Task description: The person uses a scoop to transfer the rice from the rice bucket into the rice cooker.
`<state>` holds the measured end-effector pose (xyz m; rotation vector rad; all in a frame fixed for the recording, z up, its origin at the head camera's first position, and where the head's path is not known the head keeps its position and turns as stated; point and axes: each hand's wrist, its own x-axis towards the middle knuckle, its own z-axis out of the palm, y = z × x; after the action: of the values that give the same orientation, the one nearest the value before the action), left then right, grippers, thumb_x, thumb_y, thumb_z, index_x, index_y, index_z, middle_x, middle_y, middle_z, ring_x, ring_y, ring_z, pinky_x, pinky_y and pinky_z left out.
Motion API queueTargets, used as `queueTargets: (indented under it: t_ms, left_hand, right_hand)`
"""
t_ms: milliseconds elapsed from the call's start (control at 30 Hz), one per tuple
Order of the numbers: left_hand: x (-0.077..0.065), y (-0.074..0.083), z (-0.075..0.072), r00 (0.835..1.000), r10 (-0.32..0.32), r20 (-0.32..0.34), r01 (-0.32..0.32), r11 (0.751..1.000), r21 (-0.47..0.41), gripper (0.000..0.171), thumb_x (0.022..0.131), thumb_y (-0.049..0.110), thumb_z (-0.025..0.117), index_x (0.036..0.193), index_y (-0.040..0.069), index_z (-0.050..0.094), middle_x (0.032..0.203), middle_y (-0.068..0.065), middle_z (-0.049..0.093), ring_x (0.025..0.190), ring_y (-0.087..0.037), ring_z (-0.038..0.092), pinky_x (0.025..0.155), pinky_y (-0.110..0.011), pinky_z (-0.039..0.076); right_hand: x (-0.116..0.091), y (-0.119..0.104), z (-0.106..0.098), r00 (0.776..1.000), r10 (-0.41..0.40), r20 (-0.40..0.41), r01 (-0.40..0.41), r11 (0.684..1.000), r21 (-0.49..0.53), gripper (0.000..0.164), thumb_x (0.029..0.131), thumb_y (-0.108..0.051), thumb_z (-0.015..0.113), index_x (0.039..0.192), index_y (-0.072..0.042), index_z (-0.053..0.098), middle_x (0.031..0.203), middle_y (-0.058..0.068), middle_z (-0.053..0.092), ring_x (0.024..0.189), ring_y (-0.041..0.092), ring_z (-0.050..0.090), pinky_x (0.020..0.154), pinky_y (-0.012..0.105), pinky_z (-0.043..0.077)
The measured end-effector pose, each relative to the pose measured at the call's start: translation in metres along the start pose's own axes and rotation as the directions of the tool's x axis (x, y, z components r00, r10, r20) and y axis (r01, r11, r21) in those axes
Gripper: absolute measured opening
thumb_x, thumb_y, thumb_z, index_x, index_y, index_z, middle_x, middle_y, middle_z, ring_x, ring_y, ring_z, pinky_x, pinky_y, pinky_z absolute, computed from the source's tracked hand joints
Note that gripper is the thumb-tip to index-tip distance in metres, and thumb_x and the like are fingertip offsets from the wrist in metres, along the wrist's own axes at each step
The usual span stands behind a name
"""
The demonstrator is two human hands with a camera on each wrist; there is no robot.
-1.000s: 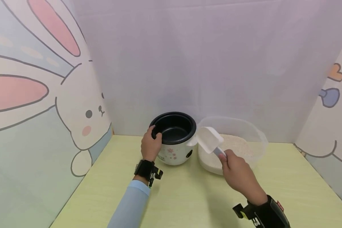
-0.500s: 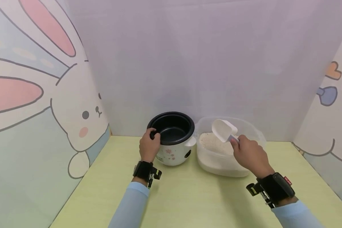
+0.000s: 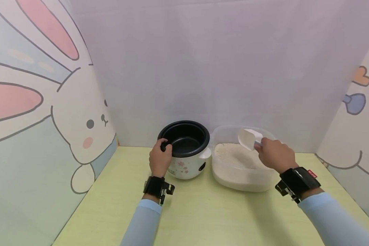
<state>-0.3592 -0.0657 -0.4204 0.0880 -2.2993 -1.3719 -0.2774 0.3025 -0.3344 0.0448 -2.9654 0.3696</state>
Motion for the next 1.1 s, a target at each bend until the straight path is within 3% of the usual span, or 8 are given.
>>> queueTargets:
  t_ms: [167, 400, 733, 900, 1100]
  left_hand:
    - [-0.001, -0.003, -0.002, 1.000, -0.002, -0.002, 0.002, 1.000, 0.006, 0.035, 0.096, 0.034, 0.055, 0.126, 0.020, 0.069, 0.112, -0.010, 0.070, 0.070, -0.028, 0.054, 0.055, -0.036, 0.035]
    - [-0.005, -0.005, -0.004, 1.000, -0.015, -0.009, 0.015, 1.000, -0.003, 0.036, 0.097, 0.035, 0.054, 0.128, 0.022, 0.068, 0.109, -0.010, 0.069, 0.067, -0.027, 0.052, 0.054, -0.037, 0.035]
    - [-0.002, -0.001, 0.008, 0.999, -0.027, -0.017, 0.026, 0.999, -0.026, 0.036, 0.096, 0.036, 0.055, 0.127, 0.024, 0.069, 0.124, -0.008, 0.069, 0.088, -0.029, 0.061, 0.067, -0.041, 0.044]
    - [0.000, 0.001, 0.009, 0.999, -0.025, -0.022, 0.024, 0.999, -0.033, 0.038, 0.095, 0.037, 0.054, 0.127, 0.024, 0.069, 0.123, -0.007, 0.069, 0.085, -0.030, 0.060, 0.064, -0.040, 0.042]
    - [-0.001, -0.004, 0.006, 0.999, -0.026, -0.024, 0.025, 0.999, -0.041, 0.038, 0.095, 0.035, 0.053, 0.128, 0.024, 0.069, 0.122, -0.008, 0.069, 0.080, -0.029, 0.057, 0.061, -0.038, 0.039]
  right_hand:
    - [0.012, 0.010, -0.003, 0.992, 0.017, 0.125, -0.014, 1.000, -0.026, 0.022, 0.102, -0.017, 0.051, 0.100, 0.004, 0.059, 0.080, 0.015, 0.063, 0.064, 0.032, 0.058, 0.052, 0.046, 0.043]
    - [0.020, 0.023, -0.003, 0.957, -0.020, 0.291, 0.033, 0.999, -0.039, 0.014, 0.094, -0.004, 0.051, 0.101, 0.008, 0.056, 0.084, 0.015, 0.060, 0.070, 0.029, 0.055, 0.060, 0.047, 0.044]
    - [0.019, 0.025, -0.006, 0.920, -0.042, 0.389, 0.087, 0.991, -0.100, 0.015, 0.098, -0.004, 0.048, 0.086, -0.004, 0.056, 0.074, 0.007, 0.049, 0.065, 0.023, 0.046, 0.060, 0.042, 0.038]
    - [0.023, 0.025, -0.001, 0.923, 0.013, 0.384, 0.035, 0.992, -0.117, 0.014, 0.098, -0.005, 0.048, 0.087, -0.003, 0.057, 0.074, 0.007, 0.050, 0.066, 0.024, 0.046, 0.061, 0.044, 0.038]
    - [0.030, 0.028, 0.014, 0.959, 0.008, 0.283, 0.031, 0.990, -0.134, 0.018, 0.097, -0.004, 0.050, 0.082, -0.004, 0.060, 0.071, 0.007, 0.051, 0.061, 0.025, 0.047, 0.057, 0.043, 0.039]
